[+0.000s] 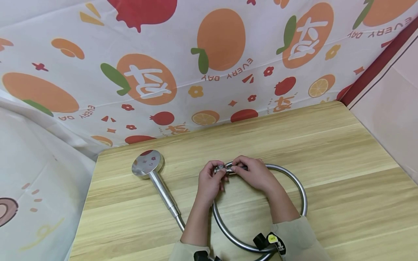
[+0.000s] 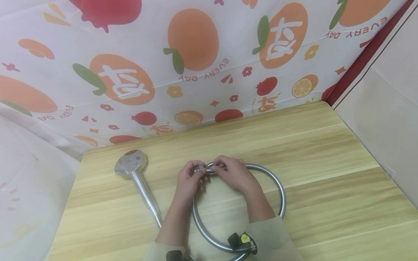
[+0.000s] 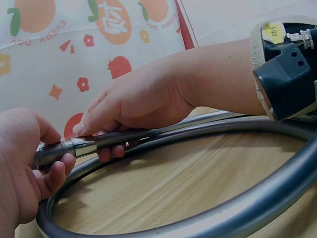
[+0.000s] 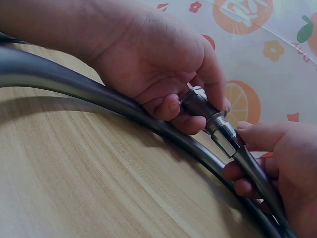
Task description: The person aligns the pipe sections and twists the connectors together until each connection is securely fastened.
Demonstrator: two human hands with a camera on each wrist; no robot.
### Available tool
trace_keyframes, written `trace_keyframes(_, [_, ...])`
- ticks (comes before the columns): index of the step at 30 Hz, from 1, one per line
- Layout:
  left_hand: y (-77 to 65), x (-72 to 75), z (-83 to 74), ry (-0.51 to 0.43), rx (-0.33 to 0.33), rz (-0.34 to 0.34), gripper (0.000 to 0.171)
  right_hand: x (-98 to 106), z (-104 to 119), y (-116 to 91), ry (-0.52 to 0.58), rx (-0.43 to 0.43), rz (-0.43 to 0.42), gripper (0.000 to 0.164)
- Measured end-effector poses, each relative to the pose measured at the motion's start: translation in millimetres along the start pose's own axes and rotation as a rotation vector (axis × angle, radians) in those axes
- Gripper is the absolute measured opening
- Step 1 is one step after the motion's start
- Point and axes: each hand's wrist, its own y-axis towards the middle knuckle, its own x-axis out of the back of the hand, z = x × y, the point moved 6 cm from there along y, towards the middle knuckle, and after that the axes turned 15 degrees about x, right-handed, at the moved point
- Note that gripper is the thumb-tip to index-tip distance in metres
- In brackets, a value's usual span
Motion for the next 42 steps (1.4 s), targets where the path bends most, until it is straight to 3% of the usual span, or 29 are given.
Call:
trace_keyframes(8, [0.9, 1.0, 0.4, -0.015, -0.002, -0.005, 0.02, -0.7, 0.9, -1.3, 0.023, 0.006, 0.015, 0.019])
trace_keyframes(19, [0.0, 0.3, -0.8, 0.0, -0.016, -0.004, 0.018, -1.0, 0.2, -0.7, -0.007, 0.015, 0.007, 0.011])
trace_keyframes(27, [0.4, 0.4, -0.7, -0.009, -0.001, -0.003, 0.02, -0.5, -1.1, -1.5, 0.018, 0.0, 0.018, 0.023])
trace_keyframes(33, [0.0, 0.1, -1.4, -0.012, -0.003, -0.001, 0.021, -0.9, -0.2, -0.5, -0.026, 0.011, 0.024, 0.014])
trace_keyframes(42, [-0.1, -0.5, -1.1, -0.014, -0.007, 0.002, 0.02, -1.3, -1.0, -1.3, 0.029, -0.001, 0.011, 0.026])
